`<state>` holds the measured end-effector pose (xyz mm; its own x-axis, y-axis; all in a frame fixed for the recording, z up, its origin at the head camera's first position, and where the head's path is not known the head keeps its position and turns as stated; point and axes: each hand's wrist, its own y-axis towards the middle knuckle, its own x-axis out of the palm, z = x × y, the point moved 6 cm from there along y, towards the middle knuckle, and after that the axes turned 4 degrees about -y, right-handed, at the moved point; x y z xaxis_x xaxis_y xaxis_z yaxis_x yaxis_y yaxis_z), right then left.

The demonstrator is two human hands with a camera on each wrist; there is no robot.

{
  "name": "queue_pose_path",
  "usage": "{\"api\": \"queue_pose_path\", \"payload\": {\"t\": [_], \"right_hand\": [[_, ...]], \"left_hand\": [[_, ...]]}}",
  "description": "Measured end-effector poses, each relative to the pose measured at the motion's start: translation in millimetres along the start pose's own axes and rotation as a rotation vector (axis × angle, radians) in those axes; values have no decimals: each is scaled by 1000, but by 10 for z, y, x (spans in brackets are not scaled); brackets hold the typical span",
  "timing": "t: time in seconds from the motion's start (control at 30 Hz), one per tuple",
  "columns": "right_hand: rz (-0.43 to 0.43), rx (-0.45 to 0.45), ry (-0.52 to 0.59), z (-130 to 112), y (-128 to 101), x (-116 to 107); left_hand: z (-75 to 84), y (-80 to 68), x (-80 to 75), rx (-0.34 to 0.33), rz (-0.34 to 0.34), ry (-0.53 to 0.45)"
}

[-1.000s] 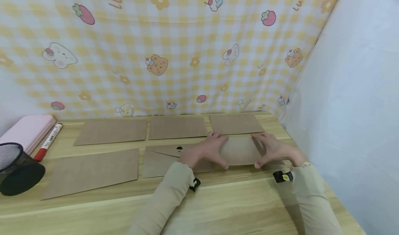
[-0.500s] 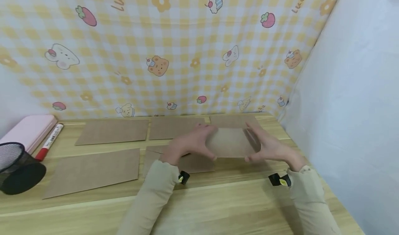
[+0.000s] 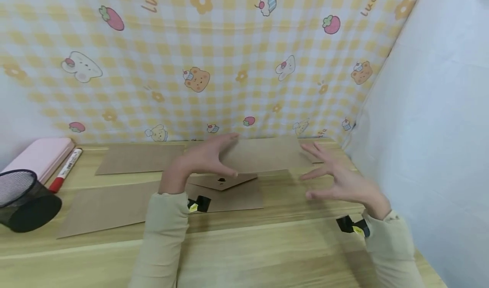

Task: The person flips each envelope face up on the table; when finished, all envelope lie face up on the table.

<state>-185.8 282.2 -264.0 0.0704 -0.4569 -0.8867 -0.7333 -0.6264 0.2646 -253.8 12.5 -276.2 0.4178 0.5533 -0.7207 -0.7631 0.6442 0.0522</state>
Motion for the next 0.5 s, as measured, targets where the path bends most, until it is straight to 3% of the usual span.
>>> {"api": "queue_pose_path", "payload": {"t": [0.13,0.27,0.5], "right_hand": [[-16,-43,-71,4,81,178],[38,-73,-146,-2,154,267],[229,-105,-275,-62,191,207]], "left_hand": [[-25,-78,-51,-7,-9,-22],[-43,-119,-56,-7,-36,-80],[-54,-130,-70,-5,-63,-142]]}}
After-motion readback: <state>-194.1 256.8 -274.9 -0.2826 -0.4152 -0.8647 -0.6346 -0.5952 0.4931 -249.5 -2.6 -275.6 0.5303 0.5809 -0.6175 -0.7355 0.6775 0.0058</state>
